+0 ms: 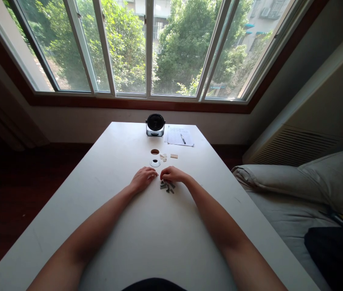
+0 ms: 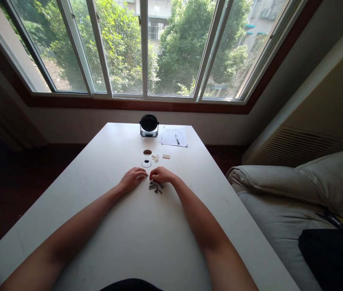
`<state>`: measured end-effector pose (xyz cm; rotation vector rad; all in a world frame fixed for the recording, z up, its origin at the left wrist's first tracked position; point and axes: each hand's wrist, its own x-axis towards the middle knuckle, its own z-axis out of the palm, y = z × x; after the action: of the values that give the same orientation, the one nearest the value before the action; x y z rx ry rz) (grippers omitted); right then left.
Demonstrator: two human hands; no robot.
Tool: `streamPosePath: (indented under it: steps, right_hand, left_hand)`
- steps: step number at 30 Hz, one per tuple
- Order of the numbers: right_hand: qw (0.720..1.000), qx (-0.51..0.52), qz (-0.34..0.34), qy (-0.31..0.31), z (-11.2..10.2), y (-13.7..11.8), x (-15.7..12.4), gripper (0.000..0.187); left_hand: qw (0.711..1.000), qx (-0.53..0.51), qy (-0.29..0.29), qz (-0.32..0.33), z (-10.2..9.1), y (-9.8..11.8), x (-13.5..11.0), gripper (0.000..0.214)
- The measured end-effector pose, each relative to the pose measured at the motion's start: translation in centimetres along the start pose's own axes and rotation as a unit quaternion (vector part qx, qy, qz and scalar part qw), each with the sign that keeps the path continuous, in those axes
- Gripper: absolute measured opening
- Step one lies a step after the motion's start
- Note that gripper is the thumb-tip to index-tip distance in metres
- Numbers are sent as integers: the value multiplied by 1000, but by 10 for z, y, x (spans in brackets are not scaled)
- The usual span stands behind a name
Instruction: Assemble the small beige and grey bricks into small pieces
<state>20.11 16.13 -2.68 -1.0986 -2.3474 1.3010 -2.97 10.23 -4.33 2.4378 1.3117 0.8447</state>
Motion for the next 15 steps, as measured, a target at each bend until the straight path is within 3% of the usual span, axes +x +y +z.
streamPosePath:
  steps: [2, 5, 10, 15]
  right_hand:
    - [995, -27, -18, 97, 7, 2, 3, 21]
    - [962, -114, -42, 247, 22, 2, 8, 15]
    - [936, -225, -56, 266, 43, -1, 12, 17]
    - [933, -249, -46, 257, 42, 2, 14, 12]
  left_hand:
    - [1000, -4, 18, -19, 0, -1, 0, 30]
    - [998, 9, 44, -51, 0, -2, -1, 31]
    - [996, 36, 49, -67, -1, -2, -1, 20]
    - [995, 54, 49, -74, -3, 0, 0, 15]
